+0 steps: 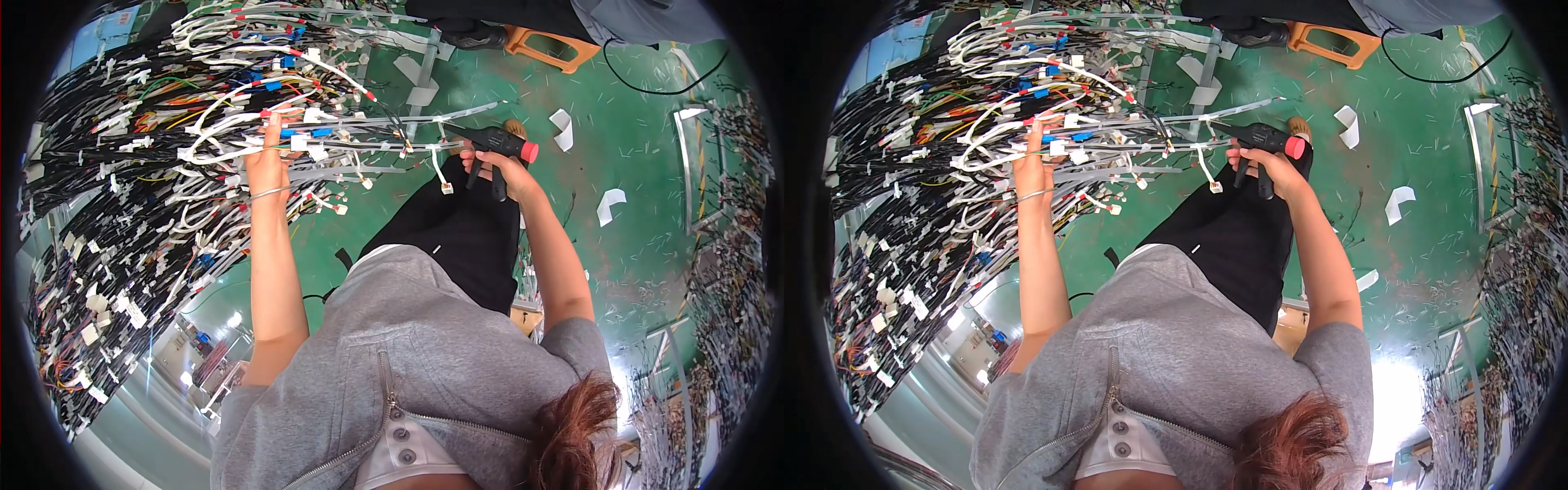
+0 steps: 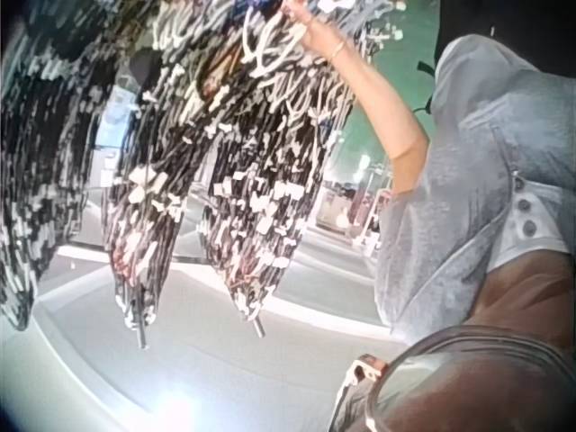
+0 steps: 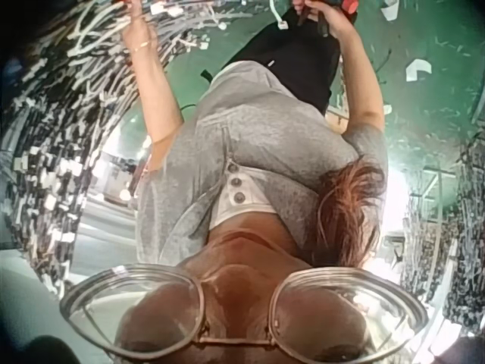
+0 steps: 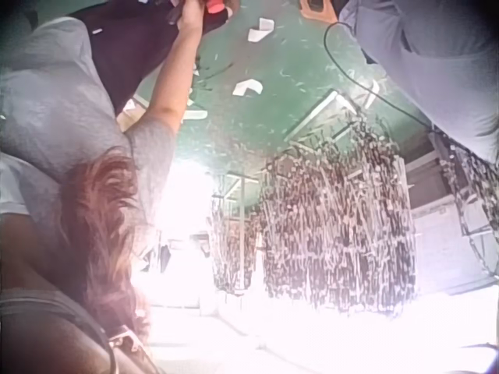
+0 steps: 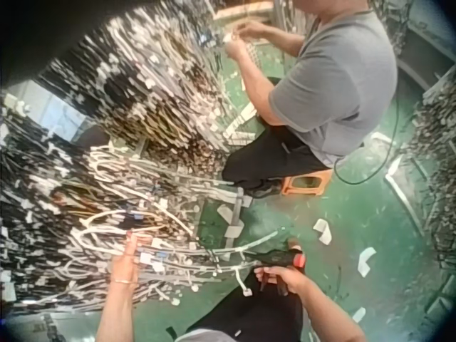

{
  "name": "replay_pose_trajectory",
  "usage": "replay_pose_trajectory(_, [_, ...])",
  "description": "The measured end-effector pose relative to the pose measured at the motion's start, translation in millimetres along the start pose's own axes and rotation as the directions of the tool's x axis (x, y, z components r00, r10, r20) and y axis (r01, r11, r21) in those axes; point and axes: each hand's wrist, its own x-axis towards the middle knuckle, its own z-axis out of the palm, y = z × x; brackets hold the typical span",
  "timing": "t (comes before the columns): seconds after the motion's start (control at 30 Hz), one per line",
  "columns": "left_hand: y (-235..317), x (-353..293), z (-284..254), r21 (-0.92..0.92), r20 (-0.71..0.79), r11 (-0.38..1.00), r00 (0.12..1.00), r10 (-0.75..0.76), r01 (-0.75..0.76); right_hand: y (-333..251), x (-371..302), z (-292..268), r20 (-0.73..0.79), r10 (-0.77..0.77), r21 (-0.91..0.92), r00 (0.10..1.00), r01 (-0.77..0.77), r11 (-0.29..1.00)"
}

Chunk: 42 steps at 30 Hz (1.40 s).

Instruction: Assembling a complex wiring harness on a production board using a specialized taping tool.

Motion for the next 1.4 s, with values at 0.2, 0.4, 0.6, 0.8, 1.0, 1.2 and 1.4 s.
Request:
replay_pose_trajectory(0.2, [-2, 2, -3, -0.016, 0.019, 1.0, 1.0, 0.024, -0.024, -5, -3, -4, 0.047, -0.007, -0.032, 0.999, 0.008, 0.999])
replay_pose_trajectory(0.4, [-8, 6, -9, -0.033, 0.014, 0.999, 1.0, 0.021, -0.02, -9, -8, -14, 0.095, -0.019, -0.039, 0.995, 0.022, 0.999])
replay_pose_trajectory(0.6, [-4, 4, -6, -0.027, 0.062, 0.999, 0.997, 0.04, -0.039, -15, -4, -10, 0.102, -0.001, -0.122, 0.995, 0.014, 0.992])
replay_pose_trajectory(0.8, [-3, 4, -13, 0.034, 0.097, 0.999, 0.995, 0.015, -0.018, -17, 2, 1, 0.086, 0.009, -0.101, 0.996, 0.0, 0.995])
replay_pose_trajectory(1.0, [-2, 3, -10, -0.043, 0.068, 0.999, 0.998, 0.018, -0.015, -4, 0, 15, 0.039, 0.042, 0.018, 0.998, -0.043, 0.999])
replay_pose_trajectory(1.2, [-15, 6, -32, 0.03, -0.057, 0.999, 0.998, -0.022, 0.024, -21, -22, 22, -0.202, -0.503, -0.976, 0.84, -0.215, 0.032])
replay_pose_trajectory(1.4, [-14, -21, -47, 0.161, -0.087, 0.987, 0.996, -0.013, 0.027, -31, 29, 55, 0.087, -0.522, -0.928, 0.848, 0.26, 0.268])
